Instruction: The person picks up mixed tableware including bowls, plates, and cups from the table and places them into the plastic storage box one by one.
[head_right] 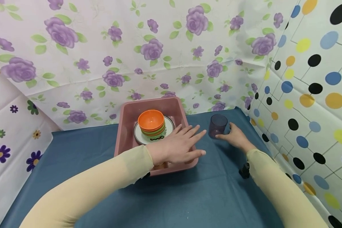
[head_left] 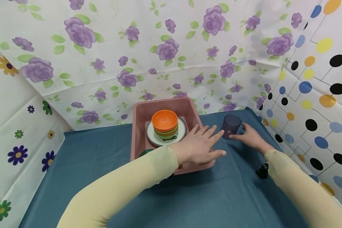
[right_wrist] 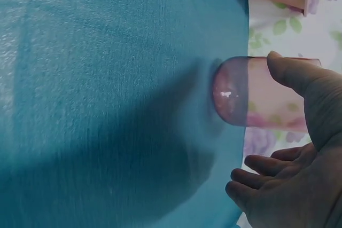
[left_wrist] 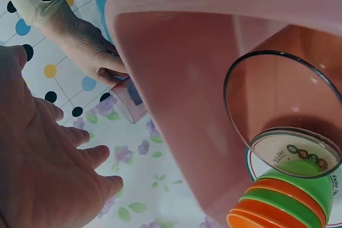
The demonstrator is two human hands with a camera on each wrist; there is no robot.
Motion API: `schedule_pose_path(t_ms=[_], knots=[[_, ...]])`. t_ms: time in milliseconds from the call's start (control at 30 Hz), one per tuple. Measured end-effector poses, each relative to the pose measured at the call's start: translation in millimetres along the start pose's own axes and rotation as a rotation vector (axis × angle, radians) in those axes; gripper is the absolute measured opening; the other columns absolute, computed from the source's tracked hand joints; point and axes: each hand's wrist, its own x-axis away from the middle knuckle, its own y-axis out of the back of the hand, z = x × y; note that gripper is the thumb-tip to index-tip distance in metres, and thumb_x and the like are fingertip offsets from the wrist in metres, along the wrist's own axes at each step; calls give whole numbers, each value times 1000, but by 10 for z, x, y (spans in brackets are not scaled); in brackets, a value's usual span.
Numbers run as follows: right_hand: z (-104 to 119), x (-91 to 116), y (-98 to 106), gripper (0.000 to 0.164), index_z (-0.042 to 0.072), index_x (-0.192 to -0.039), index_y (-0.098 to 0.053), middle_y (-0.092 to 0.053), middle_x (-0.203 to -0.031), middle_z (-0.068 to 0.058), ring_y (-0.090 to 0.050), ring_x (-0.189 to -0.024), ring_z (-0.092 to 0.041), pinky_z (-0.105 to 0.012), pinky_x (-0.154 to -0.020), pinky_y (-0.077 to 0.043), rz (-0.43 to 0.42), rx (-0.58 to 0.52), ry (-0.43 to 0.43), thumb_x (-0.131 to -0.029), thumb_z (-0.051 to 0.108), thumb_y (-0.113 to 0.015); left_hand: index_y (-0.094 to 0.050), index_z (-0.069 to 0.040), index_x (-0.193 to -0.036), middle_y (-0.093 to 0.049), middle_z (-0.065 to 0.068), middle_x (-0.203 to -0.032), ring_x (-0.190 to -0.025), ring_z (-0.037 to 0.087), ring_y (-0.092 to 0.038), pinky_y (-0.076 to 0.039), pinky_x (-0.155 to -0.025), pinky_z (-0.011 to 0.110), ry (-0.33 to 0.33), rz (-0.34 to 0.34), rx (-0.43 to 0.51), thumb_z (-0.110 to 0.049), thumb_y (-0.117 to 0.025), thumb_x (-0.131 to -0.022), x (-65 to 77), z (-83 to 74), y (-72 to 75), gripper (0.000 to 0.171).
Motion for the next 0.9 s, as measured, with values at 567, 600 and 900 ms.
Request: schedule_pose_path(t_ms=[567,600,900], knots=[[53,-141,-113,109,-10,-158,-13,-30,-154,-37,-33,-141,-51,-68,-110,-32,-60,-132,48,-90,47,-78,-2,-33,-166,-2,-1,-172,-157,24,-6,-1,-125,51,19,18,-15,-70,-27,-103,-47,-28,-26,77],[49,-151,-116,110,-11,-158,-13,-30,-154,-37,-33,-141,-51,-68,-110,-32,-62,-133,49,-90,46,-78,-3,-33,-166,-3,-1,-172,-157,24,-6,-1,-125,51,19,18,-17,-70,-26,-103,-50,-29,-29,77],[30,-223,-164,106,-12,-158,-9,-29,-153,-39,-37,-139,-51,-65,-110,-34,-75,-149,55,-93,38,-76,-1,-35,-165,0,-3,-172,-157,22,-4,-1,-125,48,21,36,-2,-73,-23,-101,-82,-65,-27,77]])
